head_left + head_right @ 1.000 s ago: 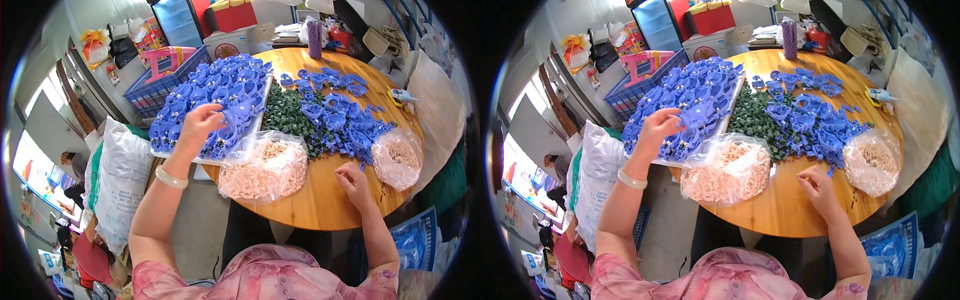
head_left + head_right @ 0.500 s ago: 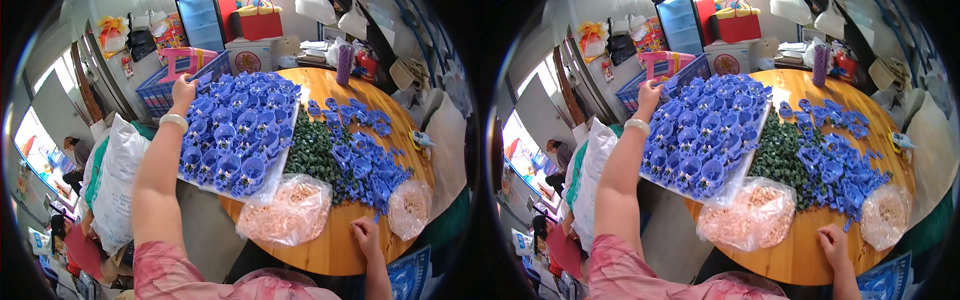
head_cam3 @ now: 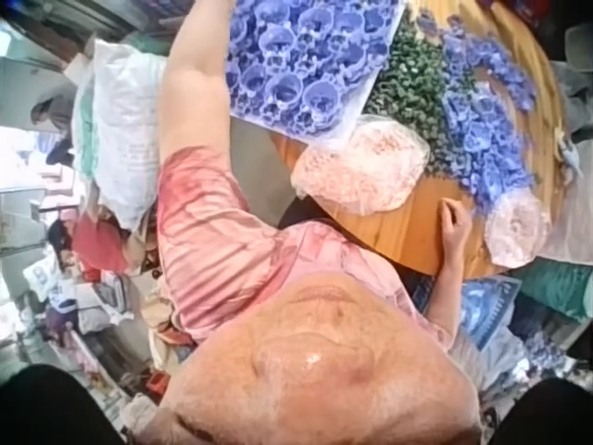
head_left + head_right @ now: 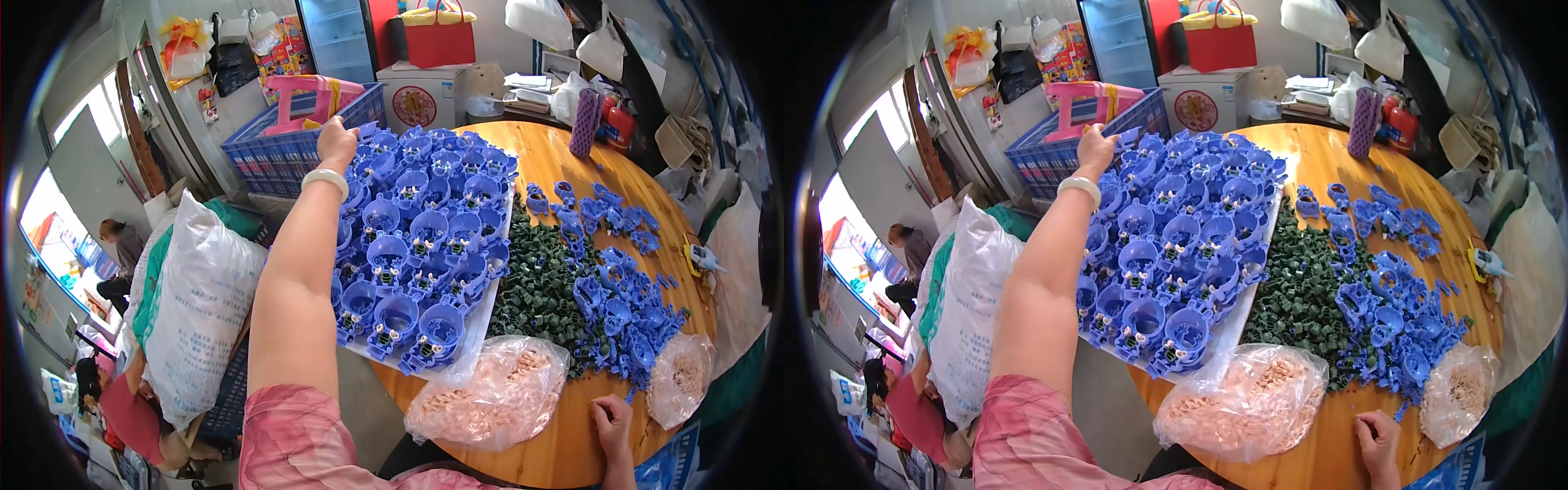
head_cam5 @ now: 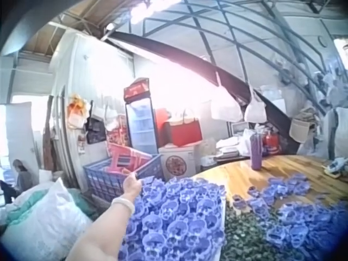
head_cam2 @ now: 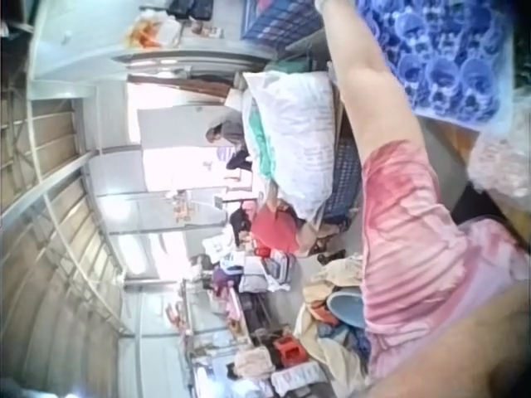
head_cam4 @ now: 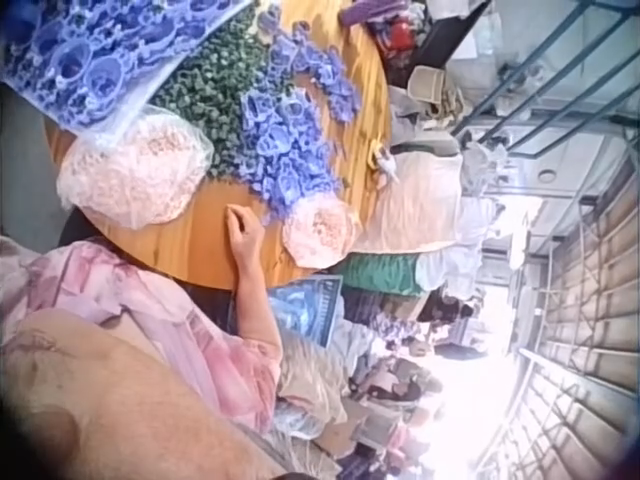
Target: Assembling small blue plastic toy components at a workbench.
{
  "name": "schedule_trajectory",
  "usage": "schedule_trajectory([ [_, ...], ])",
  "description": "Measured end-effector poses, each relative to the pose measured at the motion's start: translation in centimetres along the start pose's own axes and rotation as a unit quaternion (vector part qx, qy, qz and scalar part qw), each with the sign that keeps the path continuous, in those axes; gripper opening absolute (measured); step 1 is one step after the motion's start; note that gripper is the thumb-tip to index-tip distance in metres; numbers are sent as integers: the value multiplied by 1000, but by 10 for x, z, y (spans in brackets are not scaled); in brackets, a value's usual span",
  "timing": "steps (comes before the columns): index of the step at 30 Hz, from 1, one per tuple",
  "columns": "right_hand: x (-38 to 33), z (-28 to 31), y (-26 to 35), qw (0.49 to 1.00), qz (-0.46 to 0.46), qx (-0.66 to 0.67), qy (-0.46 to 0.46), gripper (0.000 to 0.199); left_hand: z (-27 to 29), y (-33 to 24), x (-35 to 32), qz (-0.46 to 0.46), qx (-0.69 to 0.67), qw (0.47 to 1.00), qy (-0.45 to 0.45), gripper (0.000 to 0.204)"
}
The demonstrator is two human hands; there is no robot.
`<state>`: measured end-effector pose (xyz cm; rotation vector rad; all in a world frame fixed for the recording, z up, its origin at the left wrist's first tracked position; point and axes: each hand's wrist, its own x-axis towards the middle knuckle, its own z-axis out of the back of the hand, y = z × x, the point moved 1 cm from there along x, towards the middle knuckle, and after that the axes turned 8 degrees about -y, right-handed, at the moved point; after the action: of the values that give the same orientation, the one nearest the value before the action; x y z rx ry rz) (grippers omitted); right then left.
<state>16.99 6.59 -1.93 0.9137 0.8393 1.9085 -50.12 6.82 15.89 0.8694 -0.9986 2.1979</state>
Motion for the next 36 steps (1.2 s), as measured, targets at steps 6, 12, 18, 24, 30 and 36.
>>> schedule_trajectory([
  [6, 1, -3, 2, 997, 62, -38, -29, 2, -34, -17, 7, -17, 13, 1000, -5, 38],
  [12, 3, -4, 11, 995, 60, -64, -46, 4, -70, -26, 8, -23, 39, 998, 51, 44],
  [18, 7, -5, 14, 996, 44, -58, -42, 3, -89, -24, 6, -49, 64, 995, 61, 41],
  [24, 5, -4, 13, 997, 47, -47, -38, 2, -77, -35, -2, -38, 86, 986, 135, 47],
  [30, 0, -3, 16, 996, 54, -52, -41, 2, -44, -28, 8, -64, 74, 988, 120, 36],
  [36, 1, 1, 9, 993, 83, -89, -7, 9, -4, -85, -19, -298, -97, 948, 63, 26],
])
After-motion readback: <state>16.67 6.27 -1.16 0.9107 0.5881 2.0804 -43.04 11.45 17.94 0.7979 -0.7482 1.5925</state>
